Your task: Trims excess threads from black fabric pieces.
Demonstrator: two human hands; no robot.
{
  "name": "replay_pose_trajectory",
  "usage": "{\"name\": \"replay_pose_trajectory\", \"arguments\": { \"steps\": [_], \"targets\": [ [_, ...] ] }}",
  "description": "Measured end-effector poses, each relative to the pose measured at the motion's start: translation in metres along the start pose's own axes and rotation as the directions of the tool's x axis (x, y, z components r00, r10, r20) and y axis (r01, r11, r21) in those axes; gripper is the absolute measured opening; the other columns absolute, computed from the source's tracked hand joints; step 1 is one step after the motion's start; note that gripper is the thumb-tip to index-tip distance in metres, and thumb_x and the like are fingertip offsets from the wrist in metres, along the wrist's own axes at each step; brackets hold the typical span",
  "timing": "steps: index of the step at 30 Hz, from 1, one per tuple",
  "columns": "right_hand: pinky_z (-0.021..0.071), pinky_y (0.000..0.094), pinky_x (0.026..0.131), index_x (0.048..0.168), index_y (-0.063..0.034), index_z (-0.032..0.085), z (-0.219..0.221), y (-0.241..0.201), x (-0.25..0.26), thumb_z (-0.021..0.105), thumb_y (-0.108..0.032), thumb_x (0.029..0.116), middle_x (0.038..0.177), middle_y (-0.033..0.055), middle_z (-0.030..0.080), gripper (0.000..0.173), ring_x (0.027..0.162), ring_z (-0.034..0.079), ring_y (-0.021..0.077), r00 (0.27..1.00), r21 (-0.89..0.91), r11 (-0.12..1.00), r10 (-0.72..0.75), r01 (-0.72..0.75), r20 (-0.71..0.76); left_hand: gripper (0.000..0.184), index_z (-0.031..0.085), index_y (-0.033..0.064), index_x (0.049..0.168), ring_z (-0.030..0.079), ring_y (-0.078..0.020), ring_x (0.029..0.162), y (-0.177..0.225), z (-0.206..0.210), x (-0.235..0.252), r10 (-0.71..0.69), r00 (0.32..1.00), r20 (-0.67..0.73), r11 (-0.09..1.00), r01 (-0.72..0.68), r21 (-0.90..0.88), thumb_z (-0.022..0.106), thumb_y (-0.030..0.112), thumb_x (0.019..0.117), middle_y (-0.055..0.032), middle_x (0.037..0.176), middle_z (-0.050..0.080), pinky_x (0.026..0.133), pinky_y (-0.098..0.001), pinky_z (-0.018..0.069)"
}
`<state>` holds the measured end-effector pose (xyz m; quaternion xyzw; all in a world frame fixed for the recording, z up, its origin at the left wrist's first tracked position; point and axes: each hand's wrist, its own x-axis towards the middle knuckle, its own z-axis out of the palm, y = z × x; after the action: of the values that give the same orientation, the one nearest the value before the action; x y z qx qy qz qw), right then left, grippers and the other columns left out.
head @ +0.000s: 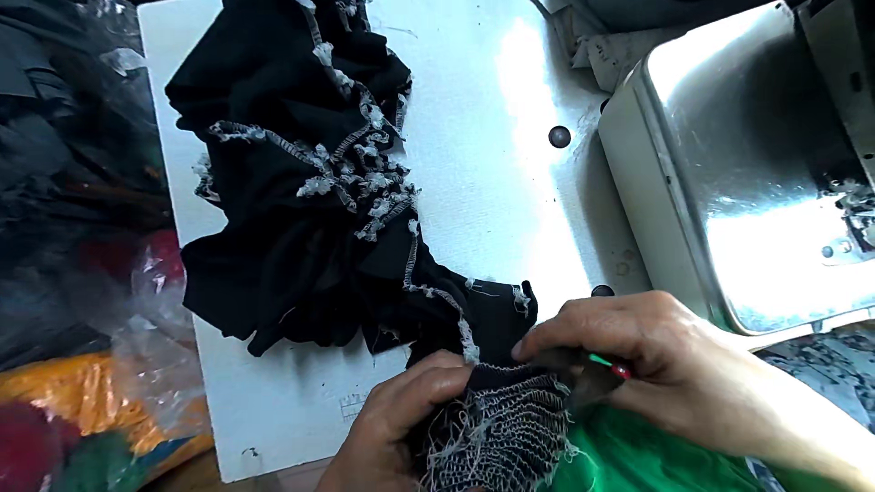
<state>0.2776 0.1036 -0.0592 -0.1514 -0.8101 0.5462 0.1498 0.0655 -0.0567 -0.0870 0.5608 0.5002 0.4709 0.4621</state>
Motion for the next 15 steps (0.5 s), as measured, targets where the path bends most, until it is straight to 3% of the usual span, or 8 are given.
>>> {"name": "replay_pose_trajectory", "arguments": {
  "steps": [5, 7, 9, 10, 12, 14, 15],
  "targets": [
    [0.0497, 0.0070, 0.067, 0.104, -0.0096, 0.073, -0.019, 0.010, -0.014, 0.064, -0.010, 0.0902, 0.088, -0.0078, 0.067, 0.017, 0.077, 0.059, -0.0070, 0.986, -0.066, 0.995, 0.070, -0.081, -0.150, 0.042, 0.063, 0.0288, 0.133, 0.054, 0.0121, 0.120, 0.000, 0.000, 0.001, -0.018, 1.000, -0.017, 0.998, 0.017, -0.057, 0.063, 0.050, 0.0966, 0.0240, 0.129, 0.062, 0.103, -0.0115, 0.0444],
    [0.0503, 0.0076, 0.064, 0.106, -0.0113, 0.073, -0.024, 0.010, -0.018, 0.063, -0.012, 0.0909, 0.091, -0.0095, 0.066, 0.018, 0.075, 0.059, -0.0069, 0.945, -0.077, 0.979, 0.161, -0.190, -0.285, 0.041, 0.062, 0.0313, 0.133, 0.053, 0.0133, 0.119, 0.002, 0.000, 0.001, -0.031, 0.999, -0.032, 0.998, 0.030, -0.057, 0.063, 0.050, 0.0965, 0.0261, 0.129, 0.062, 0.102, -0.0105, 0.0445],
    [0.0471, 0.0073, 0.058, 0.110, -0.0146, 0.072, -0.023, 0.004, -0.023, 0.061, -0.024, 0.0974, 0.090, -0.0120, 0.062, 0.019, 0.070, 0.056, -0.0076, 0.889, -0.021, 0.959, 0.253, -0.282, -0.381, 0.040, 0.062, 0.0336, 0.134, 0.054, 0.0138, 0.119, 0.004, 0.000, 0.000, -0.044, 0.998, -0.048, 0.996, 0.039, -0.083, 0.063, 0.048, 0.0967, 0.0275, 0.129, 0.062, 0.101, -0.0098, 0.0444],
    [0.0473, 0.0081, 0.056, 0.111, -0.0174, 0.071, -0.021, 0.000, -0.026, 0.058, -0.033, 0.1008, 0.087, -0.0131, 0.062, 0.022, 0.067, 0.056, -0.0076, 0.880, 0.061, 0.953, 0.298, -0.297, -0.369, 0.040, 0.062, 0.0342, 0.135, 0.054, 0.0138, 0.119, 0.005, 0.000, 0.001, -0.048, 0.997, -0.055, 0.995, 0.043, -0.095, 0.063, 0.047, 0.0970, 0.0279, 0.130, 0.061, 0.101, -0.0097, 0.0444],
    [0.0479, 0.0103, 0.056, 0.112, -0.0163, 0.070, -0.015, -0.010, -0.034, 0.049, -0.052, 0.1033, 0.081, -0.0099, 0.064, 0.043, 0.065, 0.056, -0.0073, 0.923, 0.300, 0.908, 0.349, -0.291, -0.160, 0.040, 0.062, 0.0346, 0.136, 0.054, 0.0135, 0.121, 0.006, -0.001, 0.000, -0.057, 0.996, -0.064, 0.992, 0.049, -0.116, 0.063, 0.046, 0.0974, 0.0280, 0.132, 0.061, 0.102, -0.0100, 0.0444],
    [0.0440, 0.0125, 0.060, 0.118, -0.0046, 0.067, -0.006, -0.012, -0.038, 0.037, -0.057, 0.1052, 0.081, -0.0027, 0.061, 0.062, 0.068, 0.053, -0.0045, 0.955, 0.444, 0.847, 0.281, -0.293, 0.094, 0.039, 0.063, 0.0339, 0.135, 0.053, 0.0136, 0.121, 0.005, -0.002, -0.001, -0.063, 0.995, -0.072, 0.992, 0.054, -0.118, 0.062, 0.046, 0.0975, 0.0277, 0.131, 0.062, 0.102, -0.0099, 0.0443],
    [0.0433, 0.0132, 0.060, 0.118, -0.0033, 0.065, -0.002, -0.012, -0.039, 0.033, -0.054, 0.1075, 0.081, -0.0016, 0.059, 0.061, 0.068, 0.052, -0.0032, 0.949, 0.456, 0.832, 0.268, -0.315, 0.167, 0.038, 0.063, 0.0341, 0.134, 0.053, 0.0139, 0.121, 0.006, -0.003, -0.001, -0.066, 0.995, -0.074, 0.991, 0.057, -0.117, 0.062, 0.046, 0.0978, 0.0280, 0.131, 0.062, 0.103, -0.0098, 0.0439]
  ]
}}
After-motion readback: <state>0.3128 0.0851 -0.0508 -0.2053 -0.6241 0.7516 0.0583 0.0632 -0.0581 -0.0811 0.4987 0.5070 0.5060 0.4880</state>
